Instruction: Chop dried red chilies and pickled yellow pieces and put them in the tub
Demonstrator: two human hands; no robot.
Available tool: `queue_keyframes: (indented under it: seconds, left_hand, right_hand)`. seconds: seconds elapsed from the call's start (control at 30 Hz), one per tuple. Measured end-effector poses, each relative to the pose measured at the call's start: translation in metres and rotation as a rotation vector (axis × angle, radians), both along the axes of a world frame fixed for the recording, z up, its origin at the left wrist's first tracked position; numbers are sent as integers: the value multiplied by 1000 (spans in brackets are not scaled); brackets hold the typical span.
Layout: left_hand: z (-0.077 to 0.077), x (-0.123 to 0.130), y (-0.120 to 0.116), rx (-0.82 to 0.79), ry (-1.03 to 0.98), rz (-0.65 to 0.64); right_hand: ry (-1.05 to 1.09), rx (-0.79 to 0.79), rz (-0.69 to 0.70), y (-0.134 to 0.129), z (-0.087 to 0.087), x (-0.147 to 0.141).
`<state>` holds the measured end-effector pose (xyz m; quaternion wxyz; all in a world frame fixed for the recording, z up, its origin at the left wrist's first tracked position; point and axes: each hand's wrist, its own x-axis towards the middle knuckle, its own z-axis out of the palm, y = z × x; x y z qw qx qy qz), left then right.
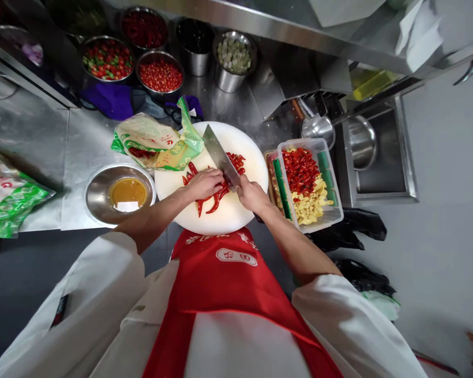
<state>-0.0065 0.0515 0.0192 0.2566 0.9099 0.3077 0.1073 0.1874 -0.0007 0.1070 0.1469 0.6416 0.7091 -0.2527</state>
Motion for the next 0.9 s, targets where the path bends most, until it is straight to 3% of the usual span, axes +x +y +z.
queue_keyframes:
  seconds: [0.17,0.33,0.47,0.63,0.7,0.8,0.9]
  left_hand:
    - [3,-15,1,-6,-59,99]
    - [-1,-13,10,-26,-38,68]
    - [-7,-8,11,-32,-35,56]
    - [-6,-6,10,-36,-17,3]
    - [-2,-8,9,-42,-10,-2]
    - [3,-14,7,-34,-15,78]
    - [4,-20,5,-22,-8,142]
  right_hand:
    - [-37,26,17,-26,36,17]
    - [-28,-117,63,-53,59,30]
    - [5,-160,72,-56,49,27]
    - [14,-78,-61,-24,3,-9]
    - [25,-28,-53,-9,-5,-17]
    - [34,21,-37,-7,4,-10]
    - [25,30,-30,-27,28,8]
